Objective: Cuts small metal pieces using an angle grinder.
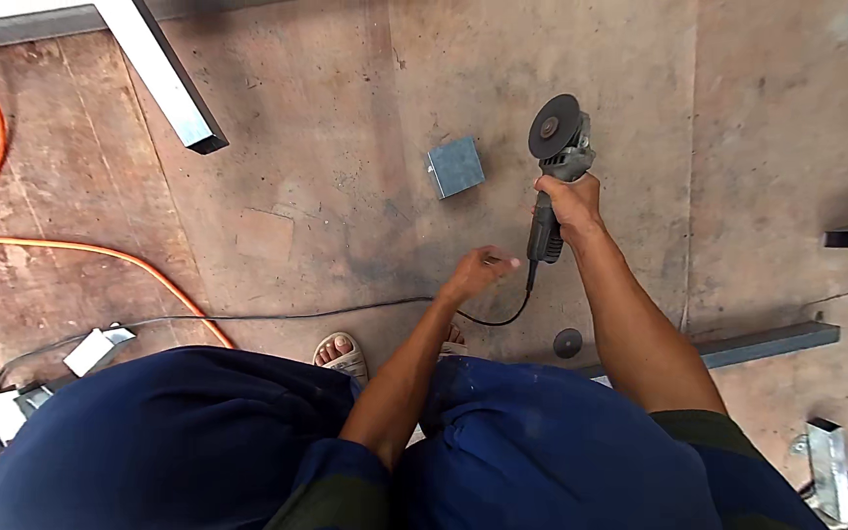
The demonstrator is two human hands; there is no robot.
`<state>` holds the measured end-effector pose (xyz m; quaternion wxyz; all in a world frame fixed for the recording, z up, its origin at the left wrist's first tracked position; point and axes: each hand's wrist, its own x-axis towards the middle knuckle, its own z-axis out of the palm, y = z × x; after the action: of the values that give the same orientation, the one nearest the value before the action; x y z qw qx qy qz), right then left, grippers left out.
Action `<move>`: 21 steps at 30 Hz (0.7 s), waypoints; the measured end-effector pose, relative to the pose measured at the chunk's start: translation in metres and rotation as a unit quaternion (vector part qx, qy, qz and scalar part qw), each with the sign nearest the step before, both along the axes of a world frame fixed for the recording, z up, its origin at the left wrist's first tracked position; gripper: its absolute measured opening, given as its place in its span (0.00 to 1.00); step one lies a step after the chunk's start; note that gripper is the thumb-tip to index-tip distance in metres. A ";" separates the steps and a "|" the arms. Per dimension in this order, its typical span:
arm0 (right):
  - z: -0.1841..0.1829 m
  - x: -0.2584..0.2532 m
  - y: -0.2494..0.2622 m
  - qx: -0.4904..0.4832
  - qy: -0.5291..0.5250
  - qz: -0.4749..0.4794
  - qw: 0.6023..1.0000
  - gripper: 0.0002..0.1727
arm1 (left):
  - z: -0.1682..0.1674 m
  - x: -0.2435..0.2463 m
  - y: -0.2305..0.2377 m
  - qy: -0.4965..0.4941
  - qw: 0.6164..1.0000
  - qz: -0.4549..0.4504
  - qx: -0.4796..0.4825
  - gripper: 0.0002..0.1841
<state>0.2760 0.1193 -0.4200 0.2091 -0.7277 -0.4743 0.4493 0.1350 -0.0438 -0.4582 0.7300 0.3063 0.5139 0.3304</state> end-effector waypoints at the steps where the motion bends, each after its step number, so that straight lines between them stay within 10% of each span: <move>1: -0.001 0.007 0.002 -0.005 -0.029 0.032 0.999 0.32 | -0.012 -0.017 0.002 0.029 0.999 0.030 -0.007 0.20; 8: 0.002 0.014 -0.014 -0.061 -0.150 0.171 0.972 0.35 | -0.044 -0.115 0.065 0.259 0.949 0.172 -0.062 0.23; 21: 0.020 0.004 0.005 -0.117 -0.287 0.276 0.910 0.41 | -0.068 -0.101 0.110 0.186 0.962 0.177 -0.092 0.22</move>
<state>0.2796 0.1244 -0.3996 -0.1552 -0.6845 -0.6399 0.3127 0.0336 0.0658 -0.5261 0.5768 0.1981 0.7146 0.3427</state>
